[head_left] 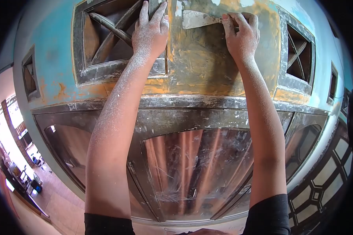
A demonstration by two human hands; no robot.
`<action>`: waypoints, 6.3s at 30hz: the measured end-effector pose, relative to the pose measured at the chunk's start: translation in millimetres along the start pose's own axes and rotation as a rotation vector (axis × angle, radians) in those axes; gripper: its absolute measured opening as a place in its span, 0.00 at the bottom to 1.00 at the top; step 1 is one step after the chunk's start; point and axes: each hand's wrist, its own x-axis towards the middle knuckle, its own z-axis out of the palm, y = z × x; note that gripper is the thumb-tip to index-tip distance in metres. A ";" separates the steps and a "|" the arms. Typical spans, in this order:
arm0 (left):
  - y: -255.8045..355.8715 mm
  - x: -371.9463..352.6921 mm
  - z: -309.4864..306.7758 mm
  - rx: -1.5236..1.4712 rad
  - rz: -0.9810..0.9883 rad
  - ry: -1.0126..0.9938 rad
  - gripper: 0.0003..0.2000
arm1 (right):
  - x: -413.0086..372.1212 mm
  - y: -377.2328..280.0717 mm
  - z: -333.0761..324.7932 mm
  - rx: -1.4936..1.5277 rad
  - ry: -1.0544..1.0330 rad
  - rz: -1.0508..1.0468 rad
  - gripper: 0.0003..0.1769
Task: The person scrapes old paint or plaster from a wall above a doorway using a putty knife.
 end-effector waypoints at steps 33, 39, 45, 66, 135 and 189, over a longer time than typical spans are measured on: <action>4.1 -0.2 -7.0 -0.029 -0.045 -0.050 0.24 | 13.3 -15.7 -19.5 -0.098 -0.059 -0.076 0.13; 7.1 0.4 -11.6 -0.040 -0.079 -0.081 0.25 | 13.6 -17.2 -21.8 -0.080 -0.064 -0.037 0.12; 5.6 0.9 -10.2 -0.032 -0.044 -0.063 0.25 | 4.9 -18.0 -20.2 -0.132 -0.085 -0.063 0.13; 3.5 0.7 -5.5 0.009 -0.021 -0.018 0.25 | 25.8 -16.8 -39.8 -0.224 -0.217 -0.070 0.14; -19.8 1.4 20.3 0.563 0.239 0.167 0.28 | 104.1 -26.3 -66.8 -0.260 -0.748 -0.137 0.14; -1.5 -100.0 -24.1 0.381 0.251 -0.263 0.40 | 89.8 -44.7 -54.1 -0.177 -0.885 0.047 0.20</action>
